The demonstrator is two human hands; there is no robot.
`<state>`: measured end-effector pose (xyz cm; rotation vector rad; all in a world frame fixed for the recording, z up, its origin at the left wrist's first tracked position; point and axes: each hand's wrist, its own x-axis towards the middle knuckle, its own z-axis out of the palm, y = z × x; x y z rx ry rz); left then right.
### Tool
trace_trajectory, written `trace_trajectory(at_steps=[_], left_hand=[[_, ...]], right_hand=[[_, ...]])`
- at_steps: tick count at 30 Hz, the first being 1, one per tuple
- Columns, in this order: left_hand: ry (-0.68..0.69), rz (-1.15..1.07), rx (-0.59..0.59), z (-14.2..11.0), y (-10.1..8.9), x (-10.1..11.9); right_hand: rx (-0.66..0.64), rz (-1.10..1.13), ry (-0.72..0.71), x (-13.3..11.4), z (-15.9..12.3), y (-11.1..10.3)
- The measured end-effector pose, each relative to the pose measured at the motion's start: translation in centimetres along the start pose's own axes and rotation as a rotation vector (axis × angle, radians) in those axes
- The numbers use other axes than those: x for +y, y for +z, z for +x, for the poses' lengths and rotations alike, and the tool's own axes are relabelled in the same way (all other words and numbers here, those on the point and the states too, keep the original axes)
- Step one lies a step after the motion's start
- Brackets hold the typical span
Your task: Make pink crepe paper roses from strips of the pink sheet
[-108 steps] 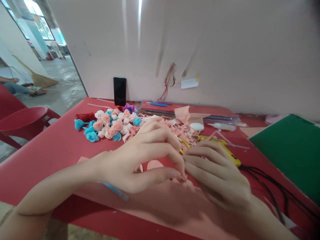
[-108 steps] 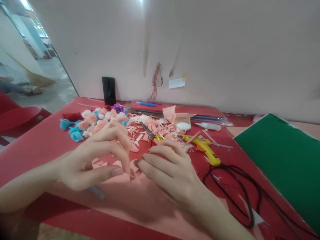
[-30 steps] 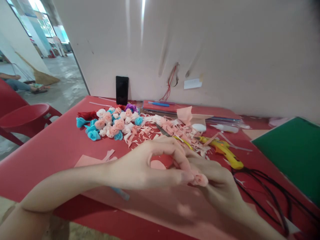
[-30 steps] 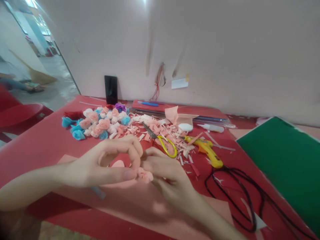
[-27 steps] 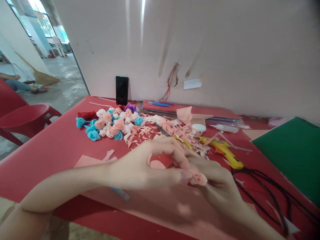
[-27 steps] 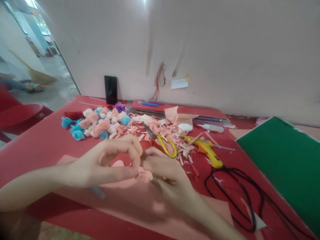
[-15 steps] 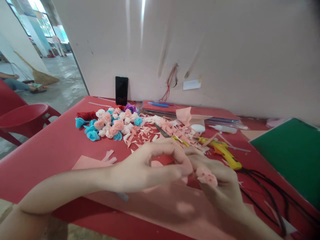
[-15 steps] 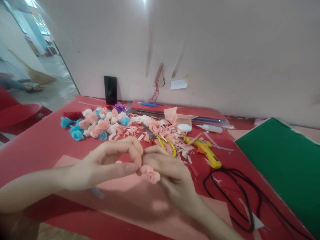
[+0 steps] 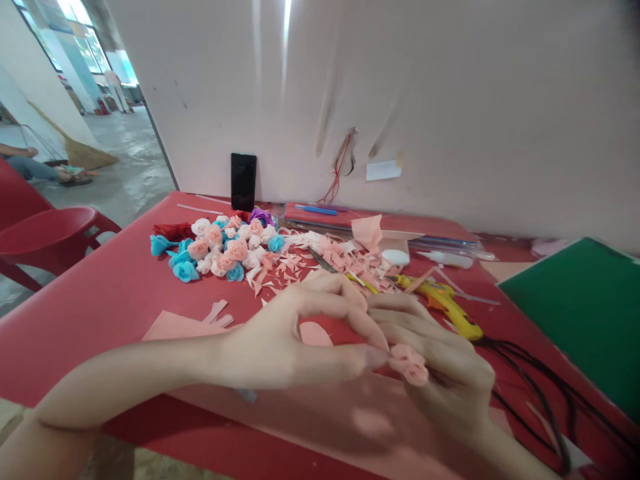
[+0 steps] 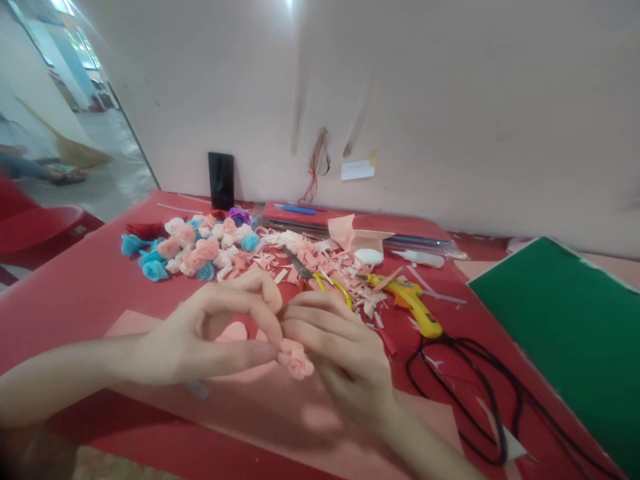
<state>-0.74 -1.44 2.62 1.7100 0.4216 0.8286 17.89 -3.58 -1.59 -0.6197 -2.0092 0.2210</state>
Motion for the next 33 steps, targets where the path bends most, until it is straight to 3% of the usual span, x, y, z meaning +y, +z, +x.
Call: trace_trajectory(at_steps=[5, 12, 17, 24, 27, 33], left_hand=[[0.018, -0.068, 0.005, 0.1, 0.0, 0.1], [-0.112, -0.122, 0.059, -0.1, 0.3, 0.1], [-0.131, -0.139, 0.080, 0.0, 0.4, 0.2], [-0.067, -0.197, 0.005, 0.2, 0.3, -0.1], [-0.067, -0.229, 0.022, 0.2, 0.3, -0.2], [-0.034, -0.042, 0.130, 0.2, 0.2, -0.4]], right_hand=[[-0.008, -0.003, -0.005, -0.1, 0.0, -0.1], [-0.032, -0.026, 0.001, -0.2, 0.1, -0.3], [-0.040, -0.045, -0.017, 0.0, 0.0, -0.3], [-0.021, -0.084, -0.023, 0.1, 0.1, -0.2], [0.041, -0.041, 0.086, -0.4, 0.1, 0.2], [0.168, 0.052, 0.404, -1.4, 0.1, 1.0]])
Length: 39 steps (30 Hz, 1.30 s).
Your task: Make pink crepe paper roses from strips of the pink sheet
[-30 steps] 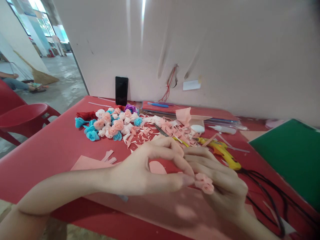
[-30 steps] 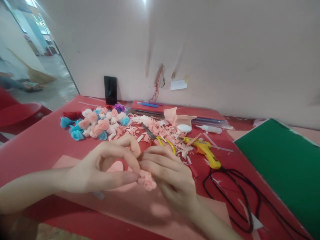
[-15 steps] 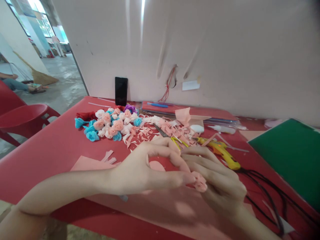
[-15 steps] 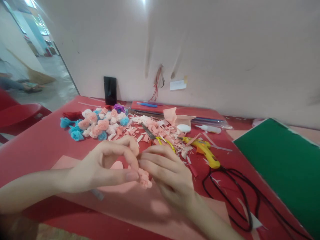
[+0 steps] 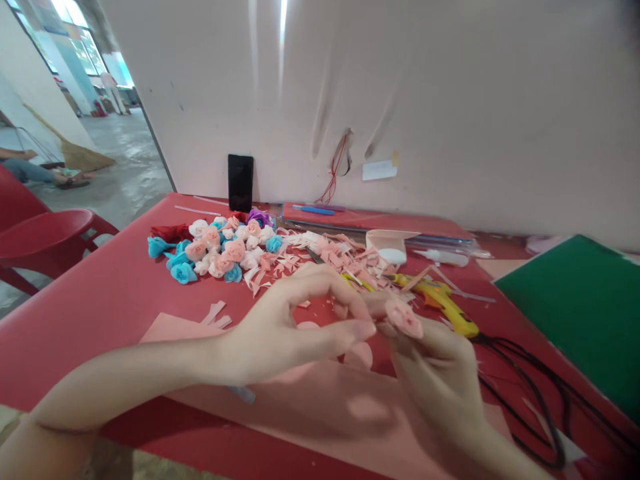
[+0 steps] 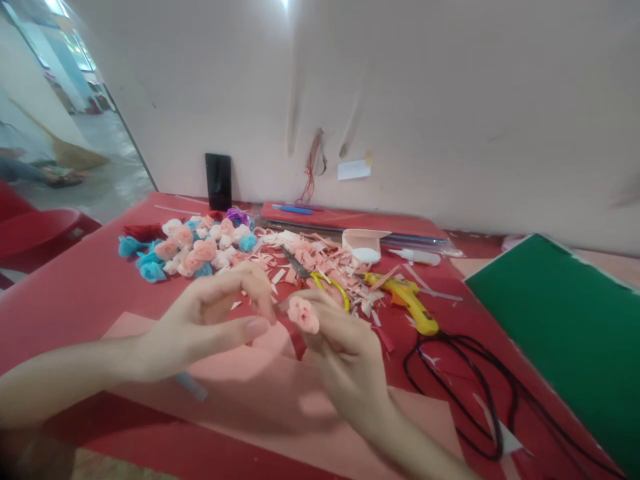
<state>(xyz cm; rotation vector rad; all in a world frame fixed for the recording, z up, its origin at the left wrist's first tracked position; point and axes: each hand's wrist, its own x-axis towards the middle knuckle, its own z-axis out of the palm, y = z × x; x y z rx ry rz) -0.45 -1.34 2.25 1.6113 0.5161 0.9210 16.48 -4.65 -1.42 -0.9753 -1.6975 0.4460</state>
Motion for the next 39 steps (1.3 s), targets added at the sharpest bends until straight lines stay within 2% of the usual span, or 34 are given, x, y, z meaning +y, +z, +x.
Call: trace_trajectory(at_steps=[4, 7, 10, 13, 18, 24, 27, 31, 36, 39], left_hand=[[-0.004, 0.021, 0.049, 0.3, -0.2, -0.4], [-0.030, -0.005, 0.001, 0.5, -0.3, -0.6], [0.020, 0.009, -0.026, 0.5, -0.4, -0.7], [0.074, 0.061, -0.009, 0.4, -0.3, -0.7], [0.027, 0.093, 0.068, 0.3, 0.1, -1.0], [0.055, 0.082, 0.058, 0.3, 0.4, -1.3], [0.010, 0.074, 0.070, 0.1, 0.5, -1.3], [-0.061, 0.069, -0.001, -0.2, 0.8, -1.3], [0.040, 0.138, -0.053, -0.2, 1.2, -1.7], [0.024, 0.187, -0.084, -0.3, 1.3, -1.7]], right_hand=[[-0.012, -0.021, 0.069, -0.5, -0.2, 0.0], [-0.110, 0.011, 0.077, -1.2, -0.1, 0.0], [-0.148, 0.074, 0.119, -1.8, -0.1, 0.0], [-0.122, 0.040, 0.113, -2.1, -0.1, 0.1], [-0.022, -0.135, 0.100, -2.2, -0.3, 0.4], [-0.021, -0.183, 0.072, -2.5, -0.3, 0.7], [-0.009, -0.230, 0.033, -2.4, -0.3, 0.8], [-0.012, -0.282, 0.025, -2.5, -0.6, 1.0], [-0.010, -0.303, 0.040, -2.8, -0.9, 1.4], [-0.001, -0.334, 0.017, -2.6, -1.0, 1.6]])
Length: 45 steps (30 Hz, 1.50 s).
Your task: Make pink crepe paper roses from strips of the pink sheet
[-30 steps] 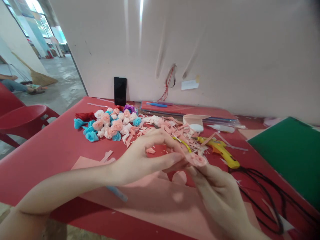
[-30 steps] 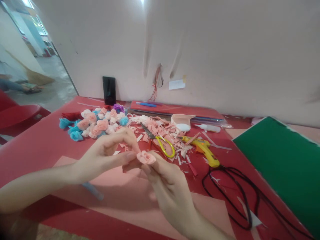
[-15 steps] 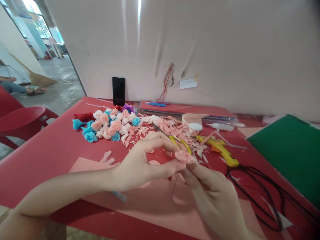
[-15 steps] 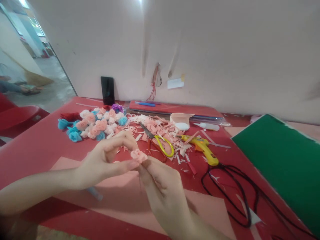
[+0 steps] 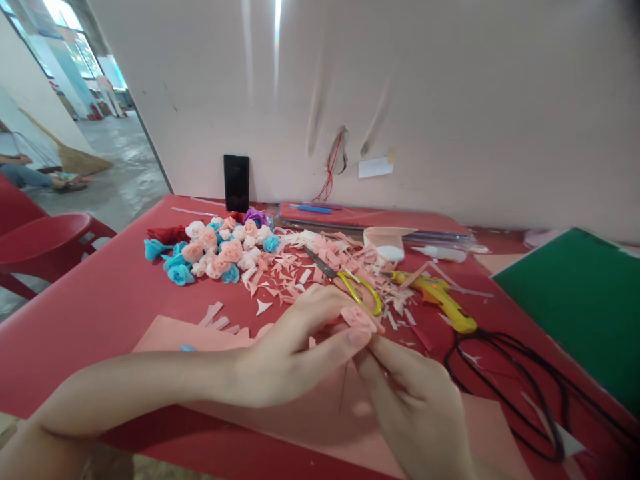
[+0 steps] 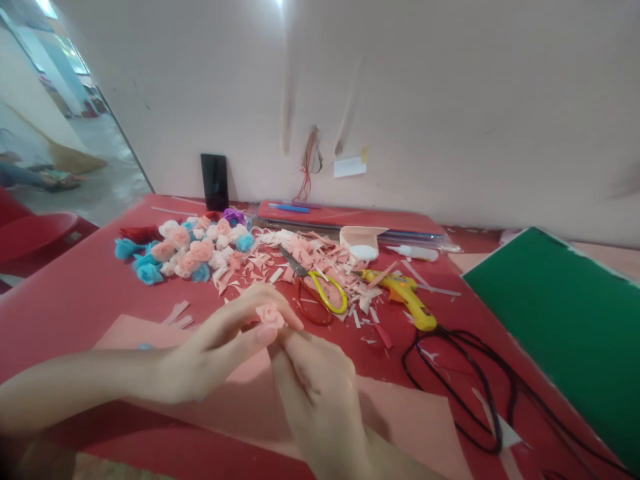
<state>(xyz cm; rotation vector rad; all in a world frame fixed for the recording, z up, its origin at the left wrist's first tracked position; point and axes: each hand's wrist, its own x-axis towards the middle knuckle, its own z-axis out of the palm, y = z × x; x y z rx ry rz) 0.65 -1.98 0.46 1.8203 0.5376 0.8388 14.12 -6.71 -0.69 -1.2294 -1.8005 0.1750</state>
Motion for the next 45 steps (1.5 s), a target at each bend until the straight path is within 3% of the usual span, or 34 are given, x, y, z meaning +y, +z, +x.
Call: trace_trajectory(at_steps=[18, 28, 36, 41, 45], left_hand=[[0.044, 0.075, -0.066, -0.3, -0.2, 0.6], [0.185, 0.053, -0.016, -0.5, 0.0, 0.1], [0.240, 0.067, 0.027, -0.6, 0.3, -0.8], [0.255, 0.040, 0.063, -0.3, 0.0, -0.8], [0.195, -0.110, 0.103, 0.1, -0.4, -0.7]], right_hand=[[0.054, -0.147, -0.148, 0.5, -0.7, 0.1], [0.141, -0.132, -0.348, 1.2, -0.9, 0.2], [0.084, -0.185, -0.471, 1.5, -0.5, 0.1], [0.060, -0.115, -0.392, 1.6, -0.1, -0.6], [0.001, -0.014, -0.290, 1.3, 0.1, -1.2]])
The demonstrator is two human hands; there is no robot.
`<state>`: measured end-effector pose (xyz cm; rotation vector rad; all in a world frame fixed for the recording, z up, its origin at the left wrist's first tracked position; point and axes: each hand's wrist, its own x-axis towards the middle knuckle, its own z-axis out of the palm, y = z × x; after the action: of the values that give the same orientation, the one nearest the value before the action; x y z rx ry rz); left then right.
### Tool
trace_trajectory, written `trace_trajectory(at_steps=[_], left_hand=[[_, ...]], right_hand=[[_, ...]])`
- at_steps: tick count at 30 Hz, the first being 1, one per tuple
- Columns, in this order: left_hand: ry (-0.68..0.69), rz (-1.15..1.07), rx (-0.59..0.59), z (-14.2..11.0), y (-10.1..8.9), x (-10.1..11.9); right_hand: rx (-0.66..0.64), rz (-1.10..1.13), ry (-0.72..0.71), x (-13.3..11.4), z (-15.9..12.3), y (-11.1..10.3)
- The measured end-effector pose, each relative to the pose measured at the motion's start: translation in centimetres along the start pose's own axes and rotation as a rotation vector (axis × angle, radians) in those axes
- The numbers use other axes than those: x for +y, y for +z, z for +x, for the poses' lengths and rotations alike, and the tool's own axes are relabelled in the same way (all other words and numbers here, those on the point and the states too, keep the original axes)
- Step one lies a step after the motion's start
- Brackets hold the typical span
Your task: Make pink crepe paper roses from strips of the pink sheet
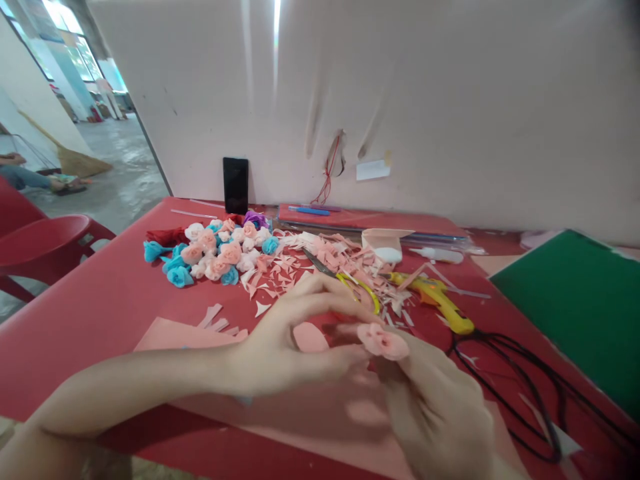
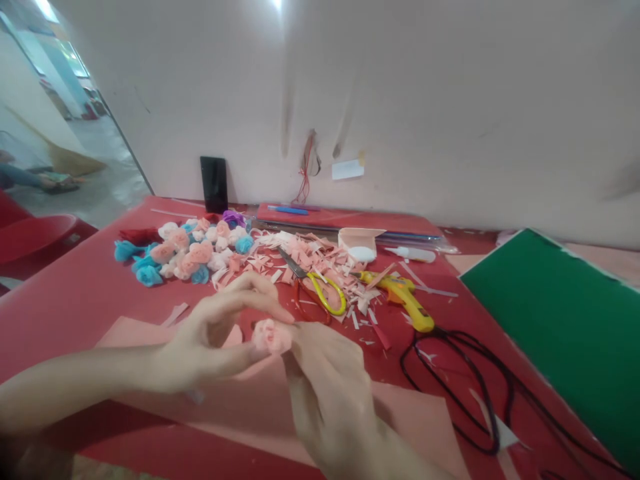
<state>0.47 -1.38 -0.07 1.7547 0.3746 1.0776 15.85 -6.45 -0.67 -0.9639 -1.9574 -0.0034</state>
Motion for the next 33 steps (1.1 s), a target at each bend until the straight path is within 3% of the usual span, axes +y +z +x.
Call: trace_trajectory(at_steps=[4, 10, 13, 19, 24, 28, 33], left_hand=[[-0.075, -0.173, 0.029, 0.2, -0.1, -0.2], [-0.250, -0.412, -0.025, 0.3, -0.1, 0.0], [-0.264, -0.474, 0.010, 0.3, 0.0, -0.2], [-0.309, -0.621, -0.023, 0.5, 0.0, -0.9], [-0.380, -0.655, -0.022, 0.5, -0.1, -1.0], [-0.340, -0.581, 0.064, 0.4, -0.1, -1.5], [-0.308, -0.527, 0.189, 0.5, -0.1, -2.2]], right_hand=[[-0.042, 0.071, 0.063, -0.2, 0.1, -0.4], [-0.050, 0.147, 0.124, -0.5, 1.1, -0.8], [-0.084, 0.218, 0.173, -0.7, 1.6, -1.0], [-0.334, 0.640, 0.448, -0.3, 1.8, -1.2], [-0.485, 0.920, 0.476, 0.9, 1.8, -0.9], [-0.392, 1.054, 0.529, 1.4, 1.6, 0.0], [-0.178, 0.811, 0.578, 0.8, 1.3, 0.8]])
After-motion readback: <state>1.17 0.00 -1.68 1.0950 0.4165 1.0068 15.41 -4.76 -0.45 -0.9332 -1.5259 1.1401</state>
